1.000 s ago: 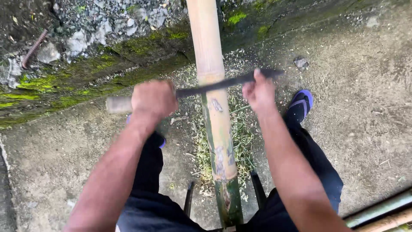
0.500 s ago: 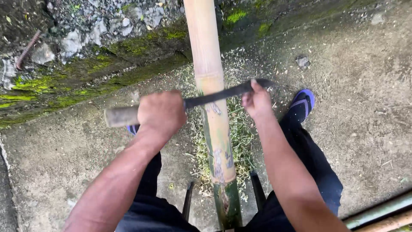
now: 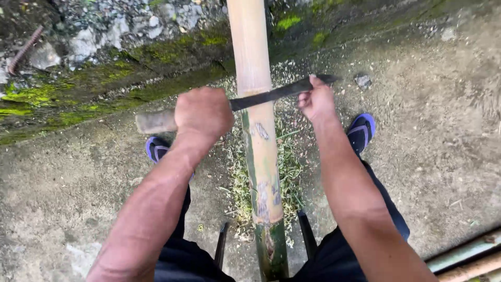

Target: Scraping the outer green layer off a bamboo pole using a large knife.

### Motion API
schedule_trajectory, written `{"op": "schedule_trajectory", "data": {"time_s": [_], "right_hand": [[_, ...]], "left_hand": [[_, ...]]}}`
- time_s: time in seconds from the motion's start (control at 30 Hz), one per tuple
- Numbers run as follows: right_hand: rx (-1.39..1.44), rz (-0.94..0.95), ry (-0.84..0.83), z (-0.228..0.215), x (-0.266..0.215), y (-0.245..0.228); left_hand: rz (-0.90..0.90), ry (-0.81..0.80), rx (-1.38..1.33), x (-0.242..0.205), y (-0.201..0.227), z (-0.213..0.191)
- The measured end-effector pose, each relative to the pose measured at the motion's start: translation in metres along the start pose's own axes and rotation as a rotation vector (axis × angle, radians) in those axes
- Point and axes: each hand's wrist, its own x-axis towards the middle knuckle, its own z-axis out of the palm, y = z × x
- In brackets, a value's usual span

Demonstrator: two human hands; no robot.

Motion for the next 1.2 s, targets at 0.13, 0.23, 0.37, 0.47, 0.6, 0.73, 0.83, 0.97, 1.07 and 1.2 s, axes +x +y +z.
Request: {"op": "schedule_trajectory", "data": {"time_s": [0.13,0.23,0.37,0.47,0.6,0.73,0.83,0.97,1.07,1.2], "right_hand": [[-0.046,0.013,0.008,0.008,-0.034,0.003],[-0.086,-0.054,-0.107,-0.004,-0.010,-0.003],[-0.119,-0.067,-0.098,0.011,0.030,-0.023],[-0.125,-0.077,-0.055,0.013,-0.038,-0.011],[-0.117,-0.262,-0.147,0.019,-0.044,-0.013],[-0.217,-0.385,-0.177,0.046,-0.037,-0.039],[-0.361,-0.317,-0.017,0.043,-0.062,-0.022],[-0.543,-0.378,-0.163,0.015,-0.038,0.018],[-0.829,-0.580,-0.276,0.053,-0.053,0.050],[-1.463,-0.910,-0.080,0.046,-0.084,0.105]], "left_hand": [[0.026,-0.063,0.025,-0.032,-0.017,0.002],[-0.014,-0.094,-0.048,-0.017,-0.019,0.013],[0.042,0.076,-0.106,0.007,-0.023,0.013],[0.062,0.008,-0.095,-0.015,-0.034,0.035],[0.061,-0.061,-0.048,0.002,-0.044,0.057],[0.041,0.048,-0.180,0.034,-0.051,0.075],[0.115,0.148,-0.141,0.013,-0.053,0.127],[-0.001,0.159,-0.614,-0.042,-0.047,0.192],[-0.131,0.198,-1.011,-0.082,-0.039,0.247],[-0.296,0.270,-1.539,-0.132,-0.030,0.277]]}}
